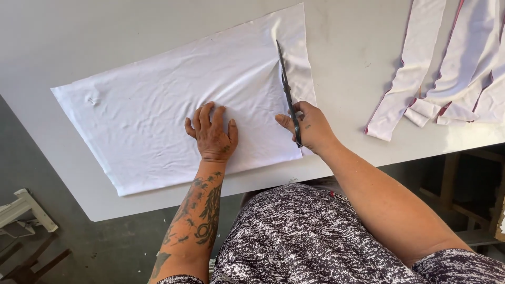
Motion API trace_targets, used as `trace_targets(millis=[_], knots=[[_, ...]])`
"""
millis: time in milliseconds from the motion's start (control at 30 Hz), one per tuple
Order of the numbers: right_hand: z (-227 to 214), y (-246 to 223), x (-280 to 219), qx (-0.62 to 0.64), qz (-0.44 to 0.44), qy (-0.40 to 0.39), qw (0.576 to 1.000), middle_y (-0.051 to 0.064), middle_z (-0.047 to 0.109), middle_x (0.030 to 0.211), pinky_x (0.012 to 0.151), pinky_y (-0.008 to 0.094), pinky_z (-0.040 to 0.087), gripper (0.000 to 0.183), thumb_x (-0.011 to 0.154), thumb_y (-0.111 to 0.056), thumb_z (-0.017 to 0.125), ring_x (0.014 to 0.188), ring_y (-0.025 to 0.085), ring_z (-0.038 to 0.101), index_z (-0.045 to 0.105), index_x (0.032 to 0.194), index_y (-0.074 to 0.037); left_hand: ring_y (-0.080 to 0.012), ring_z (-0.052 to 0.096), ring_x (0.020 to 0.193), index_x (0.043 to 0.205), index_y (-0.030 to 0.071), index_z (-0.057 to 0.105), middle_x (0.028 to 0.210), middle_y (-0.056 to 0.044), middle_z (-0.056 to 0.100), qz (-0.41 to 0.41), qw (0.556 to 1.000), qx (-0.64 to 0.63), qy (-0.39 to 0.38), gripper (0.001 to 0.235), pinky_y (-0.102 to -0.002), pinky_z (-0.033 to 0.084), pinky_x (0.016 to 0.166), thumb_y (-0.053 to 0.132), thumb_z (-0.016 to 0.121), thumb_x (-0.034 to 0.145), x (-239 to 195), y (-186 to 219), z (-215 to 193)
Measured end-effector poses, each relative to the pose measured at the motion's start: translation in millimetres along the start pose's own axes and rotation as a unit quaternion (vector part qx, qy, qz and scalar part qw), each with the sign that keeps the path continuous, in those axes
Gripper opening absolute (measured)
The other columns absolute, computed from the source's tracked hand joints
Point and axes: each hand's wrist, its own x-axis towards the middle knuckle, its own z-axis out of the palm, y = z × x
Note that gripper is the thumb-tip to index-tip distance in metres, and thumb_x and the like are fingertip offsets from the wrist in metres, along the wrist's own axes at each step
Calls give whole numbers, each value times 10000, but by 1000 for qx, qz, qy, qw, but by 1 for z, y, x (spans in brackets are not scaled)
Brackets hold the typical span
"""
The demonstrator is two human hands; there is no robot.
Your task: Cutting multiple long strips of white fabric using large tailor scissors on a workbench.
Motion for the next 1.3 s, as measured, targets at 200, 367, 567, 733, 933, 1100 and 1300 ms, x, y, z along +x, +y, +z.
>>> trace_targets(millis=[200,367,567,733,933,1100,1300], knots=[[-4,0,2,7,24,-8,1000,79,635,641,598,299,521,816,915,-664,799,574,188,694,657,1257,63,-281,410,1425,1260,273,629,1442,-16,489,-7,1000,-5,3,387,-631,135,1178,416,668,902,0,1,0],[-6,7,9,10,22,-2,1000,79,627,673,642,318,524,866,902,-706,794,608,203,693,648,1267,65,-277,418,1412,1252,278,619,1434,-10,488,-1,1000,-1,9,380,-621,147,1171,409,670,898,1,3,-2],[-3,10,14,-2,22,2,1000,74,627,674,650,316,526,842,917,-689,792,614,201,694,649,1267,64,-276,423,1408,1249,276,614,1435,-10,491,0,1000,1,16,372,-618,148,1170,406,665,905,2,2,-1],[0,22,22,-7,17,3,1000,57,611,651,627,293,506,788,936,-634,801,587,186,681,650,1255,70,-275,426,1406,1255,277,614,1441,-11,495,2,1000,0,16,380,-609,134,1175,390,671,898,2,2,-1],[-2,13,13,-2,5,1,1000,47,614,627,615,277,502,710,937,-569,830,562,167,682,662,1225,58,-275,422,1412,1251,271,623,1439,-8,495,-2,1000,1,12,375,-616,141,1178,395,670,900,1,2,-1],[-8,-25,9,-8,18,-5,1000,62,624,647,611,290,498,830,893,-661,820,581,184,684,647,1248,69,-274,415,1419,1245,276,627,1433,-7,485,-10,1000,2,3,378,-616,146,1192,402,680,892,1,1,-1],[-8,-11,37,-26,1,3,1000,46,609,643,596,274,492,792,933,-639,807,568,169,677,646,1250,69,-271,412,1422,1238,270,619,1439,-3,480,-9,1000,1,3,375,-614,143,1193,399,680,891,1,2,-1]])
